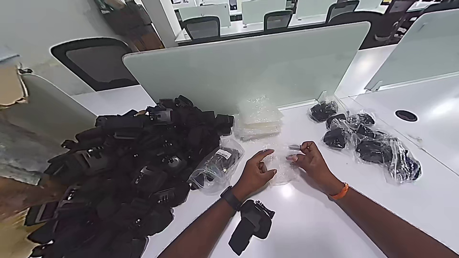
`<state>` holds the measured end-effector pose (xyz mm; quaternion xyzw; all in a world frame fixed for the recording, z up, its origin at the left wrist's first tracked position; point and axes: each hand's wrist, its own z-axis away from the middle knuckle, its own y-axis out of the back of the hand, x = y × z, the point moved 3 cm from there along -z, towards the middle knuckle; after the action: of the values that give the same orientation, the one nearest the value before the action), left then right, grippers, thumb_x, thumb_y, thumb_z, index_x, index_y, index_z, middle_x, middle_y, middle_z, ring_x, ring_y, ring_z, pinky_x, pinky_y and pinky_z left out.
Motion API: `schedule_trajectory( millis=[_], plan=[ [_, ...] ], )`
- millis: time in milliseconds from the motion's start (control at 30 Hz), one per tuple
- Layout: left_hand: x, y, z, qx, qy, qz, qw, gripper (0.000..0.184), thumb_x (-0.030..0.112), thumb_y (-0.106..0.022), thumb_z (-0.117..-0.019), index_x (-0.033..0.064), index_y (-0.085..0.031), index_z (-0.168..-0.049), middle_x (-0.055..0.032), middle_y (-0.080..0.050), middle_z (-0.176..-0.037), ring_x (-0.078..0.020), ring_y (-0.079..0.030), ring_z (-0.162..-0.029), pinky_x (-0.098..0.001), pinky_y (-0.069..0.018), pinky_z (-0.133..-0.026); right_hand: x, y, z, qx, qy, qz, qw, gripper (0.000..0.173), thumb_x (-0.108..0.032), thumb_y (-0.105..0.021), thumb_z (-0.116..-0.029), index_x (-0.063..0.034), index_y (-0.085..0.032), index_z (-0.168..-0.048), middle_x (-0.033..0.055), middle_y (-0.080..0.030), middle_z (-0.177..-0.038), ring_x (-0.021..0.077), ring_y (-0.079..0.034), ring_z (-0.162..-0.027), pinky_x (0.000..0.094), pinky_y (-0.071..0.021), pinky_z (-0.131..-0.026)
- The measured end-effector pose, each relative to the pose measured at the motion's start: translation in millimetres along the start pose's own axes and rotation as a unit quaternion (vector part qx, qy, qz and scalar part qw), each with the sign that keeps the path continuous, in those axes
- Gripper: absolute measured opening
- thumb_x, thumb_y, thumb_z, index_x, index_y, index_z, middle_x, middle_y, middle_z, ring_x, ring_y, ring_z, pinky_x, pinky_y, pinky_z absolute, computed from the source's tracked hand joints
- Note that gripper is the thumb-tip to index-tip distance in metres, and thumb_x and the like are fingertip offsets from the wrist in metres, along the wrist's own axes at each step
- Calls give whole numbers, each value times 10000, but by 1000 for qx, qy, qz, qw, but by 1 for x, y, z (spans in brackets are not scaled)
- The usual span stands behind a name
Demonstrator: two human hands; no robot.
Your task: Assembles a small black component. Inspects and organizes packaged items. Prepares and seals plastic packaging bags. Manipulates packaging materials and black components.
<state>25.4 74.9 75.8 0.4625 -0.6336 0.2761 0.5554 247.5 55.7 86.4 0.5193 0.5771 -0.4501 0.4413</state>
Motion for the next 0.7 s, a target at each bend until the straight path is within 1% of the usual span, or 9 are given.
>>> schedule_trajectory(
  millis=[67, 167, 233, 267, 333, 400, 500, 600, 700],
  plan=[
    [-1, -2, 2, -30, -2, 7, 1000, 618, -3, -742, -825, 43, -575, -1418, -98, -548, -1459, 10, -457, -545, -192, -449, -504, 0, -2, 0, 9, 17, 11, 1000, 454, 22, -706, -890, -61, -364, -1177, 98, -630, -1143, 142, -693, -776, 305, -613, -704],
    [-1, -6, 6, -99, -7, 28, 995, 468, -47, -644, -818, 20, -645, -1281, -71, -668, -1271, 11, -515, -584, -190, -464, -528, 2, 2, -1, 37, 2, 23, 999, 349, 60, -641, -932, -35, -400, -1166, 81, -696, -923, 176, -727, -738, 323, -632, -687],
    [0, -8, 7, -133, -7, 54, 990, 441, -64, -614, -826, 6, -646, -1260, -70, -675, -1246, 5, -514, -582, -195, -460, -521, 3, 7, -3, 42, -21, 23, 999, 305, 59, -594, -959, -19, -412, -1191, 88, -705, -869, 192, -728, -717, 330, -631, -668],
    [2, -9, 8, -133, -4, 63, 989, 431, -56, -620, -854, -1, -621, -1281, -74, -667, -1244, -13, -547, -604, -206, -493, -539, 3, 9, -3, 39, -35, 23, 998, 300, 53, -583, -967, -17, -412, -1203, 89, -702, -866, 190, -722, -706, 329, -628, -657],
    [5, -9, 7, -82, 8, 61, 995, 428, 22, -645, -921, -10, -527, -1332, -80, -684, -1185, -50, -606, -651, -228, -535, -579, 4, 10, -3, 16, -60, 25, 998, 337, 53, -587, -962, -25, -403, -1233, 82, -689, -883, 174, -706, -704, 317, -618, -647],
    [3, -6, 3, -1, 33, 52, 998, 470, 90, -666, -958, -10, -438, -1358, -74, -722, -1050, -79, -644, -644, -247, -560, -593, 5, 9, -3, -18, -73, 19, 997, 416, 82, -611, -925, -37, -389, -1256, 78, -681, -906, 164, -702, -715, 314, -616, -656],
    [-3, 1, -1, 86, 51, 54, 994, 472, 53, -683, -949, -31, -421, -1333, -96, -742, -959, -132, -701, -680, -276, -595, -630, 3, 8, -2, -83, -74, 52, 992, 493, 80, -648, -865, -46, -393, -1269, 47, -676, -897, 125, -693, -716, 290, -605, -682],
    [-5, 4, -2, 84, 61, 86, 991, 508, -24, -697, -915, -43, -417, -1339, -119, -751, -964, -172, -743, -757, -311, -631, -713, -6, 12, -2, -167, -106, 96, 975, 494, -60, -741, -883, -52, -449, -1281, 26, -681, -918, 98, -676, -754, 254, -577, -699],
    [-3, 1, 0, 41, 69, 86, 993, 554, -45, -707, -892, -32, -418, -1365, -100, -750, -959, -153, -728, -726, -298, -621, -696, -6, 13, -1, -199, -102, 113, 968, 429, -166, -705, -942, -41, -482, -1287, 50, -702, -1047, 120, -699, -859, 272, -588, -775]
  ],
)
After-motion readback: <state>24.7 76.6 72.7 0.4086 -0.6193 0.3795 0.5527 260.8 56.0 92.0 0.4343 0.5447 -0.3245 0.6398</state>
